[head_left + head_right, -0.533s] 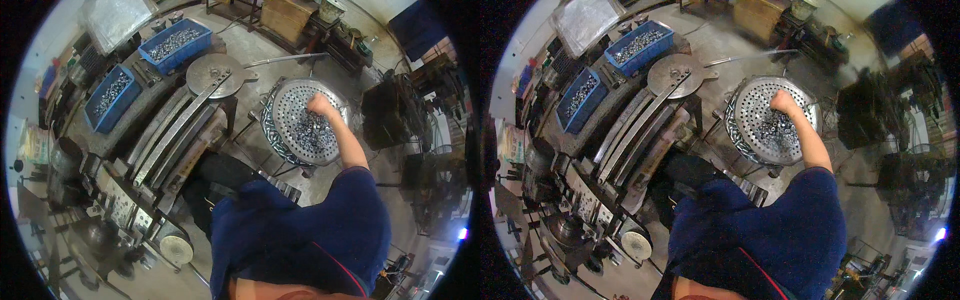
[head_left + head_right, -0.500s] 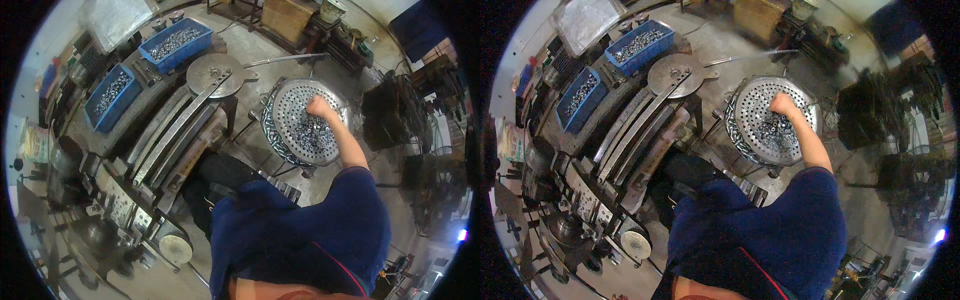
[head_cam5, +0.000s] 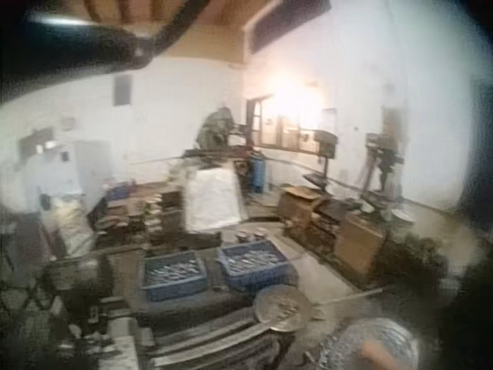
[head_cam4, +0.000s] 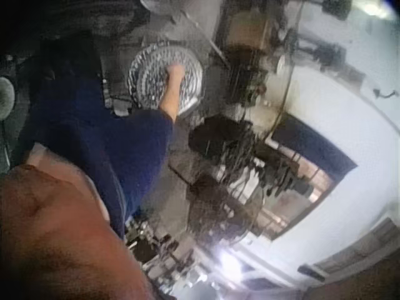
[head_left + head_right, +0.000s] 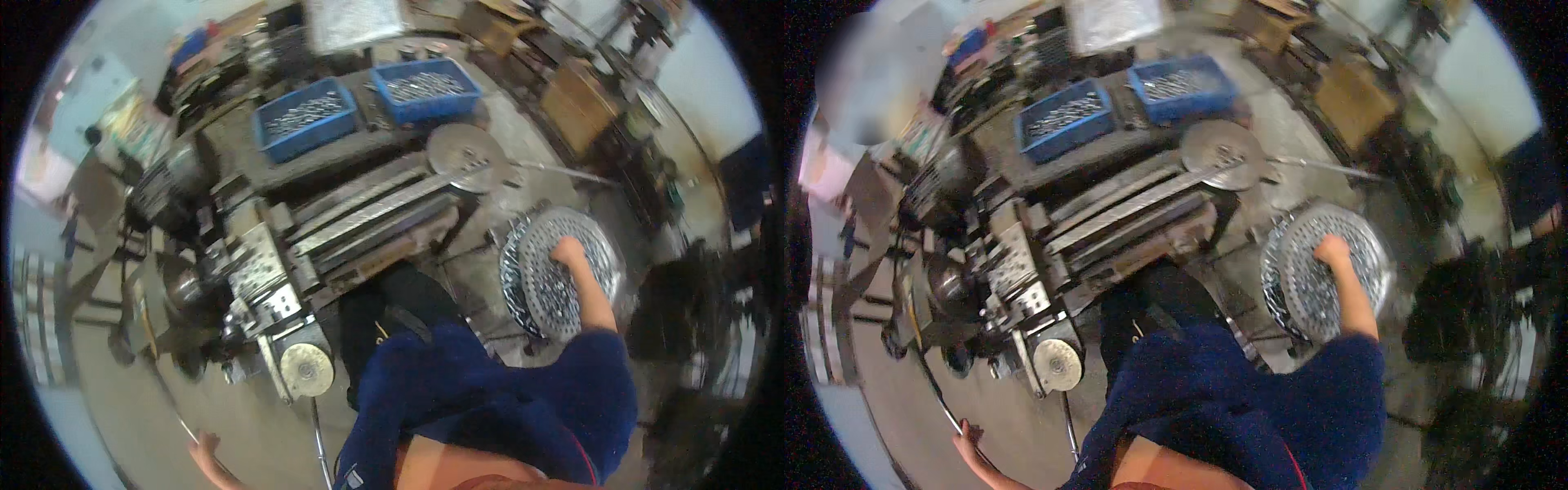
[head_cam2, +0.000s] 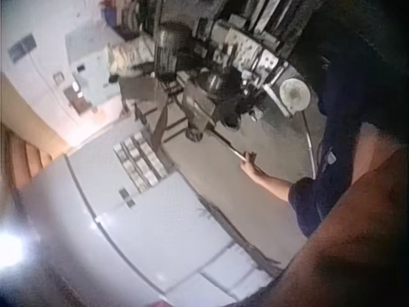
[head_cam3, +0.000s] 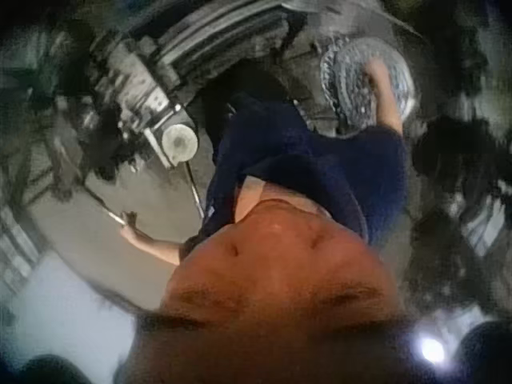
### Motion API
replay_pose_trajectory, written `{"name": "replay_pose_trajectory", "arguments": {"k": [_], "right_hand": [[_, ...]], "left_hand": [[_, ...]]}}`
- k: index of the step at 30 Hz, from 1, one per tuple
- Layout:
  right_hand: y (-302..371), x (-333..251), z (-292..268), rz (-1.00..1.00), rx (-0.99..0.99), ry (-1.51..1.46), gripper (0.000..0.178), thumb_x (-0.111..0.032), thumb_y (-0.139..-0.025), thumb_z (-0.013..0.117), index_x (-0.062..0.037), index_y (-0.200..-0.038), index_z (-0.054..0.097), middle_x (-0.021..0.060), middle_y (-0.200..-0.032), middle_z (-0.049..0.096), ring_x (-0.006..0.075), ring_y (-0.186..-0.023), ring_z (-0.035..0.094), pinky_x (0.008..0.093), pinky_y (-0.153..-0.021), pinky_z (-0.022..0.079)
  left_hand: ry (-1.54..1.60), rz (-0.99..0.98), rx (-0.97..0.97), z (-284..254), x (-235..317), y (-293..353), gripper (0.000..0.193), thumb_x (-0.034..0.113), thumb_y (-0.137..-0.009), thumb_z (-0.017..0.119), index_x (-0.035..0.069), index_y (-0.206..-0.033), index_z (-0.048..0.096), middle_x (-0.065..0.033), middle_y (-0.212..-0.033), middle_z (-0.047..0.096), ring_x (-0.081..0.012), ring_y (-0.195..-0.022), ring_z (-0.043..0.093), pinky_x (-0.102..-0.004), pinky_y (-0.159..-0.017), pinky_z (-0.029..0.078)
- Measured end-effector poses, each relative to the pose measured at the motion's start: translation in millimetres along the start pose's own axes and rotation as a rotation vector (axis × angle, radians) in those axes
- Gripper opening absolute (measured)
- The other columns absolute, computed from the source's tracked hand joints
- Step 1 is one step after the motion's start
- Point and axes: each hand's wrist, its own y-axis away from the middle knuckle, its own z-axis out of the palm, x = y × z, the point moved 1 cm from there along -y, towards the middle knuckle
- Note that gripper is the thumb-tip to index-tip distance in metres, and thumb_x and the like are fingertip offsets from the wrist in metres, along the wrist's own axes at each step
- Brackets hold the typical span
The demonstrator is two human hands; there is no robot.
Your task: The person operates a metal lathe to machine small metal parts. They repeatedly pick up a small metal piece, place it into the lathe chuck, operate the machine controls, and then remove the finished part to place it on a perforated tray.
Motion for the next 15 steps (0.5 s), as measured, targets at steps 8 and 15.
{"name": "replay_pose_trajectory", "arguments": {"k": [8,15], "right_hand": [[63,-184,-131,-1.025,0.268,-0.69,0.02,-0.021,-0.058,0.064,-0.0068,-0.072,0.066,0.0117,-0.076,0.059,0.0283,-0.08,0.058,0.0362,-0.071,0.046],[251,-379,-203,-1.878,0.104,-0.982,0.027,-0.013,-0.052,0.061,-0.0066,-0.078,0.065,0.0102,-0.096,0.056,0.0253,-0.082,0.051,0.0342,-0.072,0.044]], "left_hand": [[-0.544,0.536,0.096,90,187,123,0.039,0.012,-0.078,0.058,0.0,-0.115,0.055,-0.0129,-0.09,0.064,-0.0248,-0.08,0.058,-0.0333,-0.073,0.047],[0.365,0.672,-0.688,258,268,129,0.032,0.024,-0.091,0.049,-0.006,-0.095,0.061,-0.0082,-0.071,0.063,-0.0142,-0.068,0.061,-0.0278,-0.067,0.048]]}}
